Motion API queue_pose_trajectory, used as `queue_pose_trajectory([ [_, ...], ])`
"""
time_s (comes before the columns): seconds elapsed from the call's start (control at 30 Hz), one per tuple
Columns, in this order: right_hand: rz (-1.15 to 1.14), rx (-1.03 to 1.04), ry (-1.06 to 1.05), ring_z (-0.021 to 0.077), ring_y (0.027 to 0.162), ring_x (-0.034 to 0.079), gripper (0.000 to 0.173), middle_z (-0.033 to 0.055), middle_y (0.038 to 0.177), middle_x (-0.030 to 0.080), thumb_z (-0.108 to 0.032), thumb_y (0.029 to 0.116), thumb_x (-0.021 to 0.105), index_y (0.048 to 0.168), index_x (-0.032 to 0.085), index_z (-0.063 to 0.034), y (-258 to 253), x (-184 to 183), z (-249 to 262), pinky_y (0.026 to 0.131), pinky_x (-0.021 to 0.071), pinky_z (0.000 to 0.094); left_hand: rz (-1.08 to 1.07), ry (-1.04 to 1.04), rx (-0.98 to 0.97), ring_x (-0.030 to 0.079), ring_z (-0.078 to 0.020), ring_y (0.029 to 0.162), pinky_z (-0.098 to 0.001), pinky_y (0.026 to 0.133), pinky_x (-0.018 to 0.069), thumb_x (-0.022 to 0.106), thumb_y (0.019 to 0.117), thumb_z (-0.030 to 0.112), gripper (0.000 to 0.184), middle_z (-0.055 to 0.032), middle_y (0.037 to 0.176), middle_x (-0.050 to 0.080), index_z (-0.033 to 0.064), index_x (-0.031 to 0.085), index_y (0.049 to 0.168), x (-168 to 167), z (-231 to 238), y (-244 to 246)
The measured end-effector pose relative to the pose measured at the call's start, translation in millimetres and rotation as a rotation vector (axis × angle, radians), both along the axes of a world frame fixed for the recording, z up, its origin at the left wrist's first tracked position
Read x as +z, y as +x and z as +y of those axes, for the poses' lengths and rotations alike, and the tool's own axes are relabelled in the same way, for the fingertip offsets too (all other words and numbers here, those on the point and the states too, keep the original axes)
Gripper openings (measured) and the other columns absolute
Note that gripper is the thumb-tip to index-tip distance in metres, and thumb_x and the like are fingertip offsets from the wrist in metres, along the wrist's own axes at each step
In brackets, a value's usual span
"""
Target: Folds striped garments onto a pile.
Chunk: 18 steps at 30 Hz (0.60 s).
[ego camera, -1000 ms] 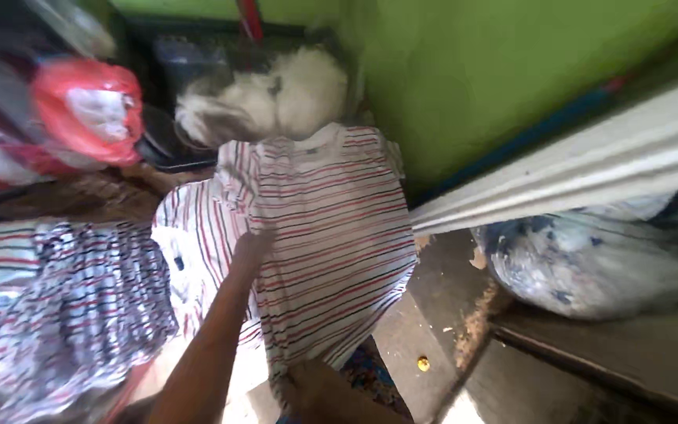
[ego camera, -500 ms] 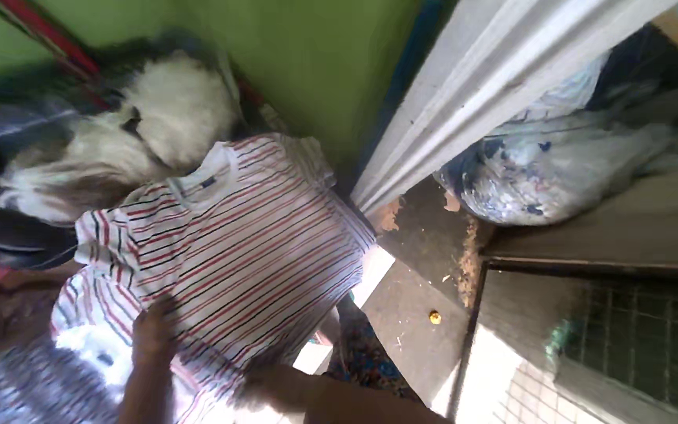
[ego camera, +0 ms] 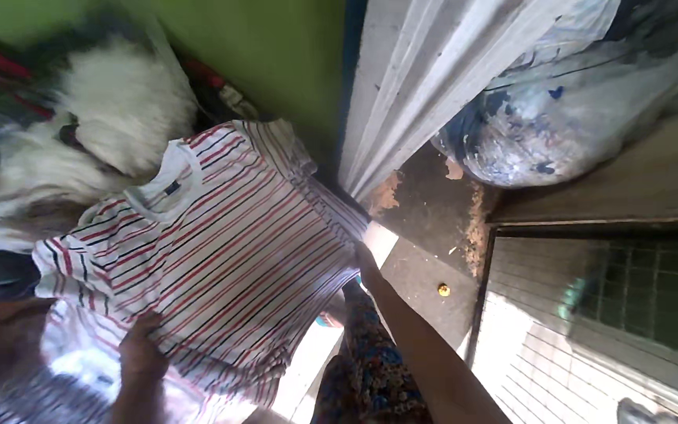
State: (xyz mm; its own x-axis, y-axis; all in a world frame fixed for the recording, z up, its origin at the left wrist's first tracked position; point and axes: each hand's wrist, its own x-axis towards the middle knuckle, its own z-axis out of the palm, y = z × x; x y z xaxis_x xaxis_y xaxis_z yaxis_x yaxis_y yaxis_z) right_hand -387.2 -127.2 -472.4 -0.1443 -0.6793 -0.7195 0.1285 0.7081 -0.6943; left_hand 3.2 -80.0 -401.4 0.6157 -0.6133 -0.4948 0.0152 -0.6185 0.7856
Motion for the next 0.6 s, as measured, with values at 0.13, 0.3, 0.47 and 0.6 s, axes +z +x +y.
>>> queue_pose_trajectory([
  [0.13,-0.052,-0.021,0.040,0.0188,0.113,0.060,0.052,0.0219,0.128,0.062,-0.029,0.1143,0.026,0.135,0.055,0.0083,-1.8,-3.1,10.5,0.100,0.0470,0.0337,0.012,0.015,0.019,0.061,0.0027,0.070,-0.0200,0.063,0.0546,0.047,0.0989,0.018,0.010,0.0107,0.081,0.060,0.0151,0.056,0.103,-1.0,0.6,0.9],
  [0.3,-0.101,0.178,0.162,0.0215,0.102,0.064,0.076,0.0227,0.114,0.066,-0.045,0.1119,0.008,0.127,0.059,0.0103,-27.9,3.3,16.0,0.094,0.0505,0.0375,0.032,-0.017,0.030,0.063,0.0022,0.071,-0.0198,0.065,0.0557,0.047,0.0988,0.017,0.011,0.0112,0.081,0.062,0.0154,0.057,0.104,-3.3,2.2,2.1],
  [0.47,-0.135,0.216,0.260,0.0239,0.118,0.061,0.070,0.0247,0.132,0.060,-0.045,0.1123,0.014,0.138,0.052,0.0077,-23.8,38.7,12.6,0.102,0.0484,0.0398,0.038,-0.010,0.045,0.062,0.0020,0.073,-0.0204,0.066,0.0551,0.048,0.0984,0.017,0.014,0.0092,0.084,0.061,0.0126,0.057,0.107,-3.1,1.5,-0.1],
  [0.6,-0.182,0.151,0.193,0.0149,0.093,0.065,0.067,0.0146,0.106,0.066,-0.045,0.1123,0.015,0.126,0.058,0.0048,-20.2,38.1,19.1,0.085,0.0539,0.0333,0.031,-0.002,0.054,0.062,0.0019,0.072,-0.0207,0.065,0.0550,0.049,0.0974,0.016,0.013,0.0092,0.082,0.061,0.0118,0.058,0.105,0.0,0.4,-2.7],
])
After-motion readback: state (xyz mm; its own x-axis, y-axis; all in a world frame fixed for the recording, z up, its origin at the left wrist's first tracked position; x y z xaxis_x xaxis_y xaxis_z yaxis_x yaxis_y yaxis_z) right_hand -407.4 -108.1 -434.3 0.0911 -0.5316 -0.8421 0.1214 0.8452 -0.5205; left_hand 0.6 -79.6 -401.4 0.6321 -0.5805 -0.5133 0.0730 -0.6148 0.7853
